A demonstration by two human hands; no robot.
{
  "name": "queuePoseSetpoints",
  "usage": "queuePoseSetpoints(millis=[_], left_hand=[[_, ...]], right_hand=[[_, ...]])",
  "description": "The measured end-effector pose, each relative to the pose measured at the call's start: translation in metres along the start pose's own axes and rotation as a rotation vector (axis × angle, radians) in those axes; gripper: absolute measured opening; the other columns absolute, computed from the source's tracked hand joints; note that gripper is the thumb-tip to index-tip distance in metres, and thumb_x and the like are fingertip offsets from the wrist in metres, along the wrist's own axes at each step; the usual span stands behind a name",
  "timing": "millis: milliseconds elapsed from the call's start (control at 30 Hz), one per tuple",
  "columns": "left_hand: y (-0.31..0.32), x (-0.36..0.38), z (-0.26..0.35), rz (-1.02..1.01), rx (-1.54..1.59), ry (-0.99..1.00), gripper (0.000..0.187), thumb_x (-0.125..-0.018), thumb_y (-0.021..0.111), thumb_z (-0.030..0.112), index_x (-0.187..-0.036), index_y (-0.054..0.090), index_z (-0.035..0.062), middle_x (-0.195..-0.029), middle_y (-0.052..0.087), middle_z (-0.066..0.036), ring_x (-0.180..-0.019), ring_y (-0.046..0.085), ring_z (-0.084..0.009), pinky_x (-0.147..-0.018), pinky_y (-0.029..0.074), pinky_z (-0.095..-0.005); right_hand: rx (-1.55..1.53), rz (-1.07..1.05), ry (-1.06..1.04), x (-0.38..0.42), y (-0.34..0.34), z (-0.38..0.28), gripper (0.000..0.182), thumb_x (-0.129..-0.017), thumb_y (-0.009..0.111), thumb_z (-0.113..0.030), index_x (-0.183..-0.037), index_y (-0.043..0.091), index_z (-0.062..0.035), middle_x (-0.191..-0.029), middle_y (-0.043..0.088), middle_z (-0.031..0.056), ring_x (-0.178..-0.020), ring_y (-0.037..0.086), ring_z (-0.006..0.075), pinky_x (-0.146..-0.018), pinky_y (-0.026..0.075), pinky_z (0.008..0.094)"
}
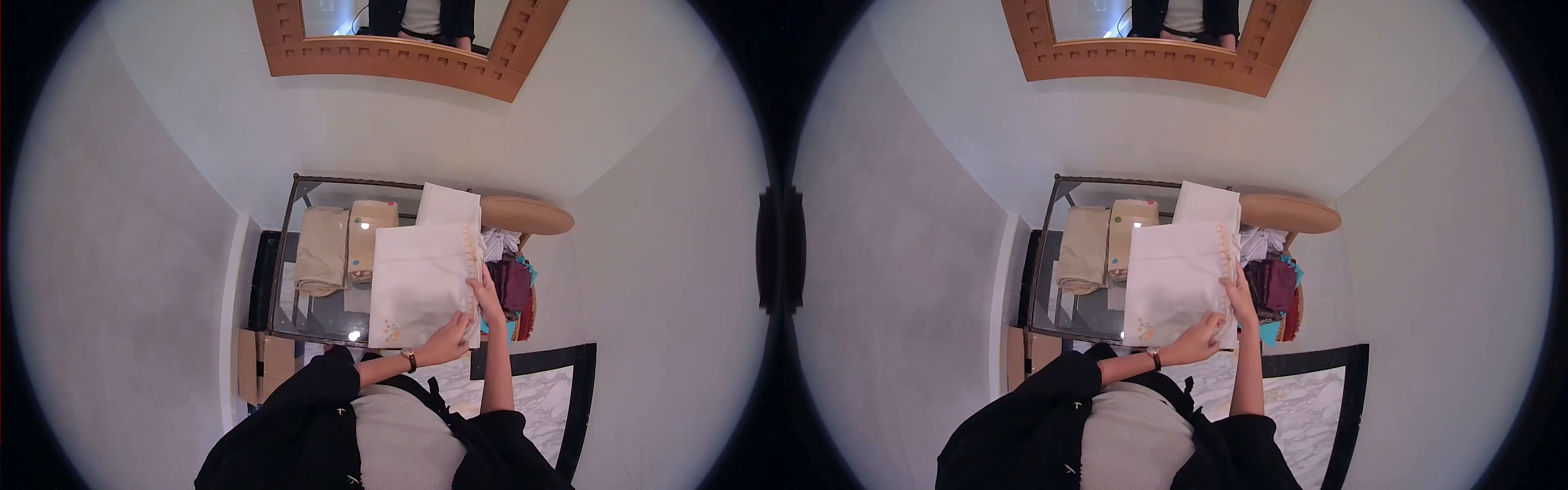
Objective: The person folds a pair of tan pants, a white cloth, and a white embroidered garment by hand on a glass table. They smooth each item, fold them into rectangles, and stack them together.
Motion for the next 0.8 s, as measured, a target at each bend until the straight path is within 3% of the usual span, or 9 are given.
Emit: queuePoseSetpoints(millis=[67, 133, 233, 333, 433, 533, 633, 800], left_hand=[[0.009, 0.007, -0.01, -0.18, 0.075, -0.004, 0.046, -0.079, 0.062, 0.011, -0.116, 0.036, 0.0047, -0.111, 0.043, -0.023, -0.099, 0.052, -0.0433, -0.08, 0.046, -0.0481], [0.006, 0.018, -0.044, -0.209, -0.06, -0.041, 0.045, -0.079, 0.062, 0.012, -0.117, 0.038, 0.0036, -0.111, 0.044, -0.023, -0.101, 0.052, -0.0433, -0.084, 0.045, -0.048], [-0.029, 0.035, -0.076, -0.177, -0.282, -0.18, 0.047, -0.078, 0.063, 0.012, -0.119, 0.042, 0.0018, -0.112, 0.045, -0.023, -0.107, 0.049, -0.0429, -0.087, 0.044, -0.049], [-0.076, 0.047, -0.089, -0.037, -0.594, -0.167, 0.047, -0.078, 0.059, 0.009, -0.123, 0.047, 0.0026, -0.116, 0.046, -0.023, -0.112, 0.046, -0.0405, -0.087, 0.043, -0.0478], [-0.109, 0.061, -0.101, 0.043, -0.761, -0.178, 0.047, -0.079, 0.055, 0.007, -0.126, 0.048, 0.0045, -0.121, 0.045, -0.022, -0.115, 0.044, -0.0387, -0.088, 0.043, -0.0475], [-0.125, 0.071, -0.102, 0.066, -0.858, -0.133, 0.049, -0.081, 0.052, 0.006, -0.13, 0.047, 0.0083, -0.131, 0.042, -0.02, -0.121, 0.042, -0.0363, -0.093, 0.041, -0.0491], [-0.133, 0.08, -0.099, 0.038, -1.078, -0.056, 0.054, -0.083, 0.052, 0.009, -0.136, 0.042, 0.0144, -0.142, 0.037, -0.014, -0.131, 0.036, -0.0316, -0.1, 0.036, -0.0507], [-0.129, 0.088, -0.084, -0.091, -1.353, 0.149, 0.058, -0.087, 0.046, 0.014, -0.144, 0.033, 0.021, -0.149, 0.032, -0.01, -0.135, 0.035, -0.0235, -0.109, 0.03, -0.0487]], right_hand=[[0.099, 0.035, 0.049, -0.001, -0.02, 0.029, 0.069, -0.087, 0.059, -0.009, -0.147, 0.025, -0.007, -0.113, 0.058, 0.0088, -0.091, 0.056, 0.0143, -0.079, 0.047, 0.0268], [0.252, 0.057, 0.171, 0.007, -0.033, 0.051, 0.071, -0.088, 0.06, -0.013, -0.148, 0.02, -0.0095, -0.1, 0.061, 0.0075, -0.076, 0.056, 0.0126, -0.068, 0.048, 0.0258], [0.57, 0.141, 0.127, 0.018, -0.046, 0.064, 0.078, -0.088, 0.064, -0.02, -0.148, 0.014, -0.0128, -0.083, 0.059, 0.0056, -0.063, 0.051, 0.0111, -0.057, 0.044, 0.0245], [0.586, 0.087, 0.167, 0.033, -0.054, 0.084, 0.084, -0.086, 0.068, -0.026, -0.147, 0.012, -0.0135, -0.082, 0.058, 0.0073, -0.063, 0.052, 0.0128, -0.056, 0.045, 0.0269], [0.677, 0.145, -0.016, 0.032, -0.061, 0.093, 0.082, -0.084, 0.069, -0.029, -0.147, 0.018, -0.0144, -0.082, 0.058, 0.0091, -0.06, 0.054, 0.0179, -0.057, 0.046, 0.0314], [0.866, 0.302, -0.14, 0.047, -0.051, 0.061, 0.078, -0.084, 0.07, -0.033, -0.144, 0.026, -0.0094, -0.091, 0.059, 0.0163, -0.072, 0.058, 0.0266, -0.068, 0.048, 0.0395], [1.022, 0.395, -0.109, 0.069, -0.037, 0.026, 0.076, -0.081, 0.071, -0.034, -0.137, 0.033, 0.002, -0.114, 0.053, 0.0326, -0.104, 0.055, 0.0437, -0.086, 0.044, 0.0465], [1.004, 0.264, -0.031, 0.082, -0.047, 0.055, 0.084, -0.077, 0.073, -0.044, -0.132, 0.037, 0.009, -0.119, 0.05, 0.0325, -0.112, 0.051, 0.0422, -0.094, 0.042, 0.044]])
Point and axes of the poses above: each hand's wrist, its own x-axis away from the middle knuckle, its own y-axis out of the palm, z = x × y, the point moved 9 cm from there along -x, towards the middle knuckle
